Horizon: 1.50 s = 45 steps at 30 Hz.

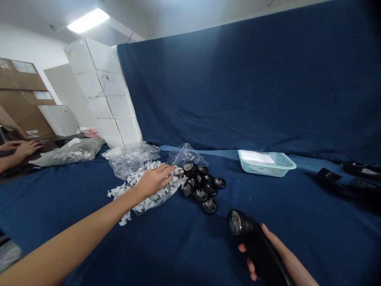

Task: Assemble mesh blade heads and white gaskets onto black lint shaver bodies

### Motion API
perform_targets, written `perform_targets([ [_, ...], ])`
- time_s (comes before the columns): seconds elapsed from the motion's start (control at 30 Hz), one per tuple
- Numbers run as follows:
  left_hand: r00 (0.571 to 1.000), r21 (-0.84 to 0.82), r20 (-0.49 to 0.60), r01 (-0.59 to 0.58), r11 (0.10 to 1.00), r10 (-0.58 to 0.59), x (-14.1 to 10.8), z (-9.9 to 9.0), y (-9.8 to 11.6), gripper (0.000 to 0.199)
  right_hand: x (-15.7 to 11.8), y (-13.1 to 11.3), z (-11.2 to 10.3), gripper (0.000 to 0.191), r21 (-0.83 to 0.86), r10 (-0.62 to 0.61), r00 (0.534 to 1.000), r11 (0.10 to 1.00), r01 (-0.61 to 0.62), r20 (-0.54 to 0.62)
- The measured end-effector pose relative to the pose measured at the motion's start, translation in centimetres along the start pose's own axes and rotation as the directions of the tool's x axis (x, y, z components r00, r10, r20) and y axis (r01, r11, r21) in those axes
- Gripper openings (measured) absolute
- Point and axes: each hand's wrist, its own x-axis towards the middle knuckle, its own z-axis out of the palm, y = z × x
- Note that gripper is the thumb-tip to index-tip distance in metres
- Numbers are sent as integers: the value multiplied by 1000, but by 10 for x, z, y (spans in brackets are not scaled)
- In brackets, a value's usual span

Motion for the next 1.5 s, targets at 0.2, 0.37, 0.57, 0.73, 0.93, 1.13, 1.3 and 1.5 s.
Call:
perform_targets([
  [0.2, 970, -91, -65, 227, 970, -234, 13, -6, -31, 35, 2, -1, 1, 61, -19, 6, 1000, 1000, -5, 5],
  [0.37, 916, -68, 18, 402, 913, -402, 12, 0, -55, 34, 1, -1, 3, 59, -20, -2, 1000, 1000, 2, 17],
  [0.57, 882, -19, 125, 460, 888, -454, 10, 0, -58, 42, 5, 1, 0, 59, -20, -2, 1000, 1000, 2, 15],
  [0.73, 896, 15, 74, 439, 898, -439, 11, -16, -48, 42, 3, 1, 0, 61, -35, -36, 999, 999, 37, 15],
  [0.93, 960, 20, 47, 276, 961, -276, -4, -40, -9, 38, 5, 2, -6, 55, 3, -34, 999, 999, 34, 23],
  [1.13, 962, 54, 263, 61, 997, -73, -28, -25, 43, 27, 17, 5, -16, 63, -47, -37, 981, 998, 47, 188],
  [1.3, 926, 140, 343, 116, 983, -158, -28, -5, 57, 27, 3, 2, -2, 58, -30, -62, 997, 998, 64, 45],
  [1.5, 891, 173, 407, 141, 975, -201, -25, -3, 58, 27, -4, 3, 7, 53, -21, -80, 996, 997, 80, -29],
])
